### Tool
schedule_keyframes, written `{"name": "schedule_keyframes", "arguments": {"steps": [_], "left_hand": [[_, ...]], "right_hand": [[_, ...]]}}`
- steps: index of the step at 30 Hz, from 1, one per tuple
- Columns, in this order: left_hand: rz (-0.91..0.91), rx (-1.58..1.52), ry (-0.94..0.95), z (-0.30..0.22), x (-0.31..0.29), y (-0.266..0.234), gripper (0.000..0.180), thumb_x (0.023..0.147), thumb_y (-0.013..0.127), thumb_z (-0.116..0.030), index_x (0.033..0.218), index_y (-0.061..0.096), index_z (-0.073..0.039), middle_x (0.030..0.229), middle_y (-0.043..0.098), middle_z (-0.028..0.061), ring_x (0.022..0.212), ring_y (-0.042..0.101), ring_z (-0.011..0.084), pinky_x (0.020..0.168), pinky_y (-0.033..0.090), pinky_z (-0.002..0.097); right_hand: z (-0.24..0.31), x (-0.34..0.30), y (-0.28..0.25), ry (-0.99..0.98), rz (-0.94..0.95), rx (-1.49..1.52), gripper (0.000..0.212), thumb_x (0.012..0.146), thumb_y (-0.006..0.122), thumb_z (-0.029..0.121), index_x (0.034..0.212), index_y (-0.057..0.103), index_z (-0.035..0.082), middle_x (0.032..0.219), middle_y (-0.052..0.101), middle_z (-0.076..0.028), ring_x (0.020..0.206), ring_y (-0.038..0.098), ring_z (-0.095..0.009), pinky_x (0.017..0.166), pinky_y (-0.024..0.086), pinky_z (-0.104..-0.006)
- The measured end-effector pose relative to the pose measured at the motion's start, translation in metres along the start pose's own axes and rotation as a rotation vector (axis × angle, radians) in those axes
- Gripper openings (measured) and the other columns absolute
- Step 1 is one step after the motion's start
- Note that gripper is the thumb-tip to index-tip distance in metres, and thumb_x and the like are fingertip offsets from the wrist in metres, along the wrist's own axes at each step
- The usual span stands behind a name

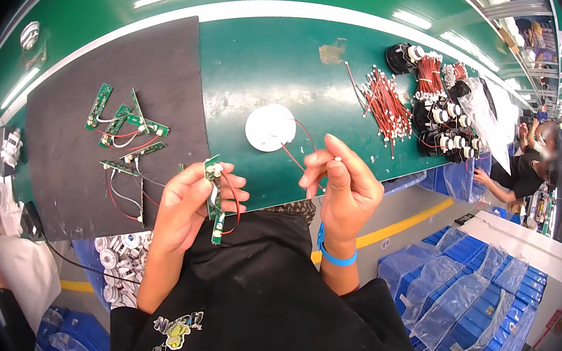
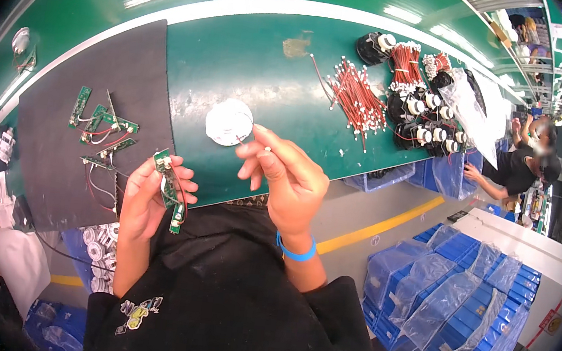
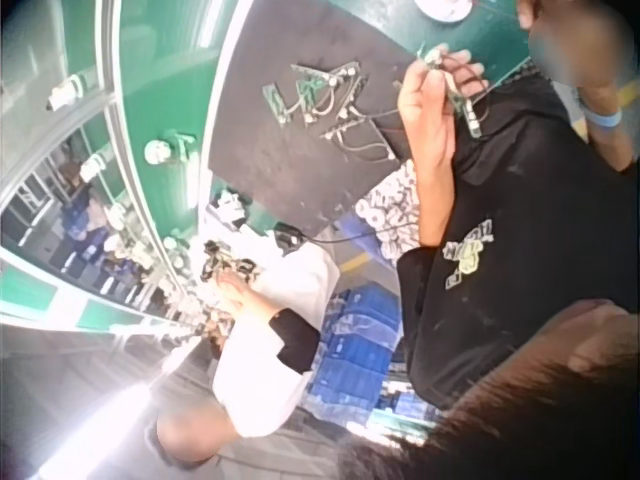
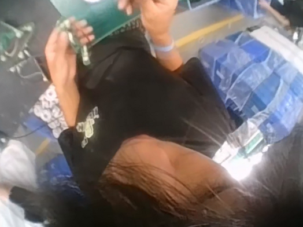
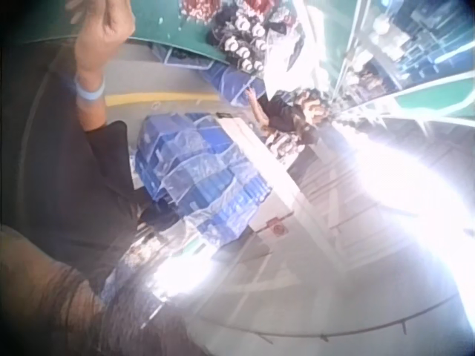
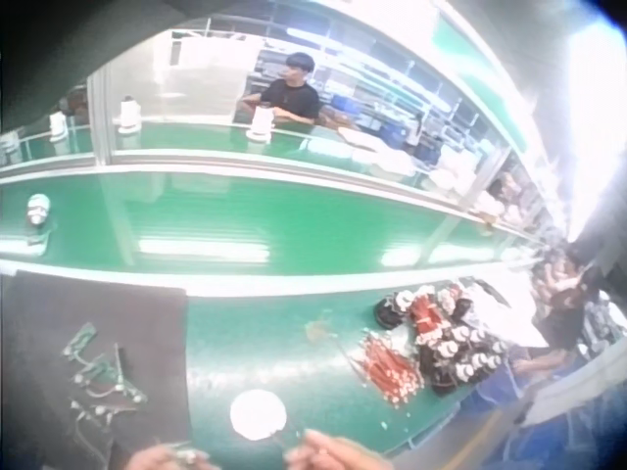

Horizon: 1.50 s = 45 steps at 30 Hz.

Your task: Connecting circuit boards and wires to a plastic component base on a factory assembly line.

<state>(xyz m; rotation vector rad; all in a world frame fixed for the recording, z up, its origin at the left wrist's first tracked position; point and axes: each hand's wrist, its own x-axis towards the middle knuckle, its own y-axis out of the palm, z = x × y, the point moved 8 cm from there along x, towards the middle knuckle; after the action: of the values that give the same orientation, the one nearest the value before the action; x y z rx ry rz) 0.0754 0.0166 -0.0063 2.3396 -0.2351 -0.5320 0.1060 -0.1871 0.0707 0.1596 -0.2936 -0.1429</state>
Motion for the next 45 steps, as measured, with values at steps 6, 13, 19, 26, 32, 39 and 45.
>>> {"name": "schedule_keyframes", "arguments": {"steps": [6,13,19,26,32,39,45], "left_hand": [[-0.001,0.048,-0.008,0.0,0.001,0.012,0.043,0.095,0.054,-0.027,0.122,0.049,0.006,0.106,0.063,0.0213,0.091,0.067,0.03,0.078,0.057,0.0428],[0.038,0.027,-0.048,0.008,0.008,0.021,0.03,0.098,0.047,-0.015,0.121,0.052,0.005,0.11,0.063,0.0211,0.095,0.066,0.028,0.076,0.058,0.0359],[-0.012,0.037,-0.048,0.013,0.006,0.015,0.03,0.097,0.05,-0.014,0.12,0.054,0.004,0.108,0.064,0.0172,0.092,0.067,0.0241,0.068,0.059,0.0311],[-0.033,0.127,-0.021,0.016,0.005,0.017,0.03,0.097,0.052,-0.014,0.12,0.055,0.005,0.106,0.065,0.0137,0.09,0.067,0.0215,0.065,0.058,0.0286],[-0.041,0.175,-0.051,0.016,0.002,0.018,0.03,0.095,0.055,-0.011,0.12,0.055,0.006,0.103,0.066,0.0124,0.08,0.068,0.019,0.058,0.055,0.0251],[-0.039,0.251,-0.067,0.011,0.001,0.016,0.031,0.093,0.058,-0.008,0.121,0.057,0.005,0.103,0.067,0.0126,0.069,0.063,0.0122,0.049,0.048,0.0212],[-0.028,0.342,-0.156,0.006,0.003,0.01,0.031,0.089,0.063,-0.008,0.118,0.061,0.004,0.094,0.069,0.0099,0.058,0.056,0.006,0.045,0.041,0.0171]], "right_hand": [[-0.021,-0.005,0.011,0.302,0.021,0.285,0.017,0.09,0.061,0.004,0.105,0.064,-0.003,0.085,0.068,-0.015,0.064,0.062,-0.017,0.052,0.048,-0.0242],[0.014,-0.008,0.044,-0.185,0.29,-0.619,0.011,0.078,0.069,-0.005,0.089,0.069,-0.003,0.082,0.067,-0.011,0.065,0.06,-0.018,0.055,0.047,-0.0258],[0.008,-0.016,0.057,-0.219,0.404,-0.621,0.036,0.067,0.062,-0.012,0.1,0.067,0.0,0.086,0.063,-0.01,0.07,0.06,-0.024,0.06,0.049,-0.0322],[0.018,-0.016,0.062,-0.439,0.417,-0.817,0.019,0.069,0.074,0.0,0.086,0.066,0.0,0.077,0.064,-0.008,0.06,0.059,-0.022,0.049,0.046,-0.0305],[0.016,-0.023,0.066,-0.603,0.487,-0.972,0.024,0.065,0.069,0.007,0.087,0.064,0.004,0.08,0.058,-0.003,0.062,0.054,-0.016,0.051,0.043,-0.0284],[0.014,-0.025,0.068,-0.62,0.557,-1.013,0.021,0.068,0.07,0.008,0.088,0.063,0.003,0.082,0.058,-0.003,0.065,0.053,-0.015,0.052,0.042,-0.0275],[0.016,-0.023,0.071,-0.589,0.579,-0.982,0.025,0.06,0.072,0.004,0.083,0.064,0.003,0.077,0.06,-0.004,0.062,0.056,-0.018,0.054,0.046,-0.0298]]}}
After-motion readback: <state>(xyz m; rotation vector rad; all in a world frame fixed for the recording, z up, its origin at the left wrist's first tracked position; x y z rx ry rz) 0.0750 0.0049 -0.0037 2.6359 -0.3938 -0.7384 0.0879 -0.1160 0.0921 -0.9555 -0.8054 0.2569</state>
